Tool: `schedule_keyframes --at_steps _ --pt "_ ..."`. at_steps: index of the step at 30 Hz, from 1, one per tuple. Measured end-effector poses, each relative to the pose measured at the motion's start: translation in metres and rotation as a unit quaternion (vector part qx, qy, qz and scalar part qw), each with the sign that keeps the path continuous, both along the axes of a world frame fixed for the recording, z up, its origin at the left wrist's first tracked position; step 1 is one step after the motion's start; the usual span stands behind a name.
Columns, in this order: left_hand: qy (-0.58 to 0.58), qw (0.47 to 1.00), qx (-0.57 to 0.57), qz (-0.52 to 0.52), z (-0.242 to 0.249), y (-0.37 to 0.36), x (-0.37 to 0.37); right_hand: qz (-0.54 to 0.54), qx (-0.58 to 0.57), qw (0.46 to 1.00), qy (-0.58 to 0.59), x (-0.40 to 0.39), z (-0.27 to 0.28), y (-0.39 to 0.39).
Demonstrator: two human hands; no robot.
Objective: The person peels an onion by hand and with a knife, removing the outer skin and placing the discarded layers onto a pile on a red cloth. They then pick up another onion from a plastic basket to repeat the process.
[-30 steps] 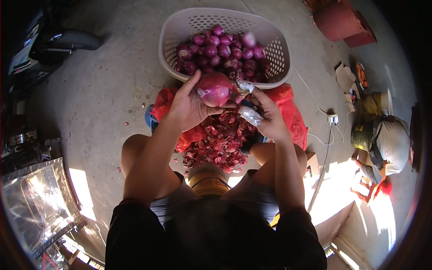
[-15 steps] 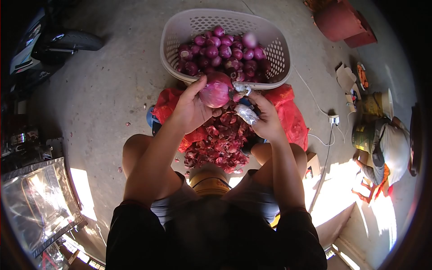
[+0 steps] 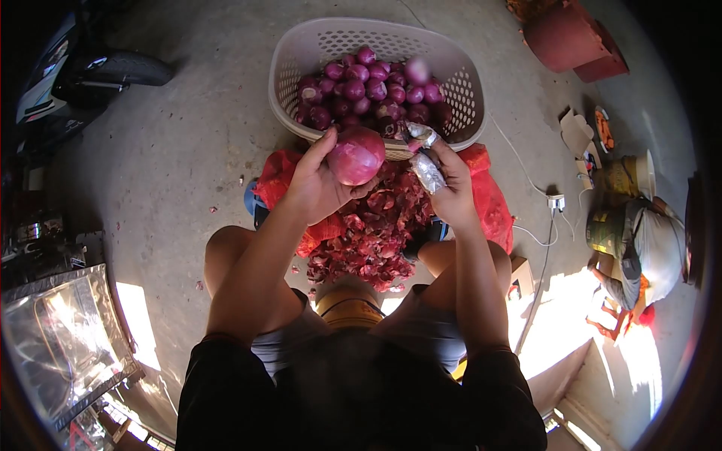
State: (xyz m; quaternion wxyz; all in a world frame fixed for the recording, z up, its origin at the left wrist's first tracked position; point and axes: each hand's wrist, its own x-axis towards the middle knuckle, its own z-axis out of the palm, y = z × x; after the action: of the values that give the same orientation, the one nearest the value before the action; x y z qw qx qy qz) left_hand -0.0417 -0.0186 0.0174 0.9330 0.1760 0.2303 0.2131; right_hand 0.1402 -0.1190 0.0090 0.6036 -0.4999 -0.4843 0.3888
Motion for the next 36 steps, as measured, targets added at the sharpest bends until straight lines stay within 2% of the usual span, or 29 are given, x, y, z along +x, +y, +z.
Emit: schedule_keyframes --at_steps 2,3,6,7,9,10,15,18,21,22,23,26,32,36 --pt "-0.013 1.000 0.010 -0.003 -0.007 0.003 0.001 0.019 -0.012 1.000 -0.017 -0.001 0.003 -0.002" --pt "-0.019 1.000 0.015 -0.004 -0.010 0.005 0.001 0.036 0.001 0.999 0.021 -0.003 -0.004 -0.004" --pt "-0.184 0.980 0.018 -0.069 -0.020 0.011 -0.001 0.059 0.008 0.998 -0.030 -0.009 -0.013 -0.007" --pt "-0.139 0.989 0.034 -0.043 -0.020 0.009 -0.001 0.063 0.017 0.994 -0.087 -0.011 -0.008 -0.004" --pt "-0.048 0.997 0.066 0.007 -0.017 0.002 0.000 0.057 -0.017 0.992 -0.109 -0.010 -0.014 -0.006" --pt "-0.058 0.996 0.068 0.001 -0.018 0.002 0.000 0.054 -0.033 0.991 -0.121 -0.009 -0.016 -0.006" --pt "-0.127 0.988 0.083 -0.036 -0.022 0.004 0.003 0.039 0.067 0.990 -0.120 -0.016 -0.022 0.001" --pt "-0.055 0.993 0.101 -0.005 -0.016 -0.003 0.009 0.019 0.088 0.990 -0.111 -0.015 -0.027 0.003" --pt "0.015 0.986 0.167 0.023 -0.017 -0.006 0.011 0.027 0.094 0.992 -0.086 -0.010 -0.026 0.002" --pt "0.009 0.985 0.172 0.023 -0.016 -0.005 0.010 0.033 0.096 0.992 -0.077 -0.007 -0.025 0.001" --pt "0.004 0.984 0.177 0.023 -0.014 -0.003 0.009 0.029 0.076 0.988 -0.129 -0.003 -0.028 -0.001" --pt "0.011 0.979 0.202 0.026 -0.011 -0.001 0.008 0.041 -0.008 0.990 -0.131 0.001 -0.022 -0.008" --pt "0.033 0.972 0.227 0.050 -0.010 -0.003 0.009 0.037 -0.030 0.996 -0.082 -0.001 -0.019 -0.009" --pt "0.057 0.966 0.245 0.053 -0.012 -0.001 0.009 0.034 0.017 0.989 -0.140 -0.002 -0.010 -0.006"
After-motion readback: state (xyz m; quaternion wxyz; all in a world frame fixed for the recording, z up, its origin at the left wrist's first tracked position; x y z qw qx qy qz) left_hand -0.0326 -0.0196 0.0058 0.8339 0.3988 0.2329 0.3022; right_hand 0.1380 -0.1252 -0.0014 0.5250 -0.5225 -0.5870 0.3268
